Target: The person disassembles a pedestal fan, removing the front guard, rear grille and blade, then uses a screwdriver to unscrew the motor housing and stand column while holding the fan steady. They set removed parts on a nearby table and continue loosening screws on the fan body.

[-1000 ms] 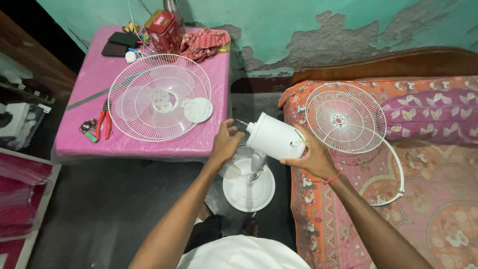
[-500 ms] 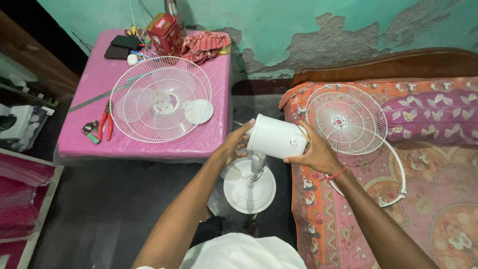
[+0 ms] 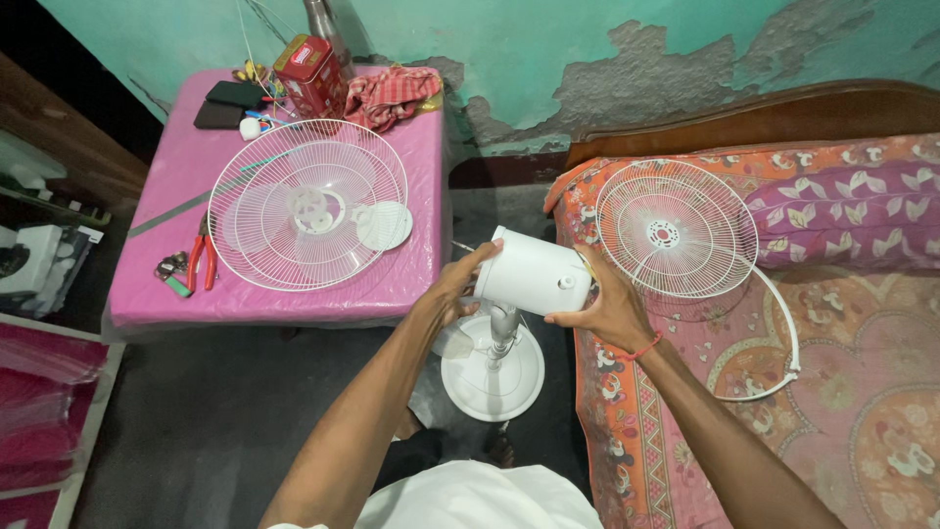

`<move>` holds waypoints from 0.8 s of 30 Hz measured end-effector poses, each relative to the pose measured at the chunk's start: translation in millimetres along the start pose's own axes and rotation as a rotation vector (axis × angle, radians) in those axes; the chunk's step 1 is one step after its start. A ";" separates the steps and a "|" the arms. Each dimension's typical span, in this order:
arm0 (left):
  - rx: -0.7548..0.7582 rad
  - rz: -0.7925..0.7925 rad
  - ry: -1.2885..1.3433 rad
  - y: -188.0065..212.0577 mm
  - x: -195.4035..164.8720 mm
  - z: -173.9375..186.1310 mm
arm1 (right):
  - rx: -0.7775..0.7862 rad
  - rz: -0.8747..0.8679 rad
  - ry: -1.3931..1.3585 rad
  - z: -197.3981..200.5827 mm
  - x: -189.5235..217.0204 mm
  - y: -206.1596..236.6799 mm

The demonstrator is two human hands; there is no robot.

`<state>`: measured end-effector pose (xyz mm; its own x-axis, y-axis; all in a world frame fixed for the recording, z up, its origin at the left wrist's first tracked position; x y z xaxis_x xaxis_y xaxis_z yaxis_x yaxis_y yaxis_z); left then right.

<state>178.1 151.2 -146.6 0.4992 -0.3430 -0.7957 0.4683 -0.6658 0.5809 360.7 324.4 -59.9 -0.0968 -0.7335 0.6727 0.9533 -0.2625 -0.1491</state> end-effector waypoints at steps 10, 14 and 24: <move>-0.067 -0.039 -0.037 11.7 -6.8 -1.6 | 0.030 -0.104 -0.191 -12.4 -7.9 1.6; -0.012 -0.042 0.204 -1.7 18.8 19.8 | 0.074 0.002 -0.491 -11.7 -8.5 -0.7; 0.205 0.151 0.632 -19.0 74.3 11.5 | 0.110 -0.100 -0.455 -32.2 -13.2 -7.4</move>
<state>197.9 130.7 -218.8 0.9076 -0.0306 -0.4188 0.2433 -0.7745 0.5839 345.7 315.9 -91.0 -0.0779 -0.3528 0.9325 0.9727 -0.2322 -0.0066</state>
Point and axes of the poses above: each hand's wrist, its own y-axis away from the middle knuckle, its own z-axis out of the back of the hand, x = y × z, the point moved 4 cm from there along -y, towards the middle knuckle, and after that the axes turned 6 degrees about x, right-handed, at the moved point
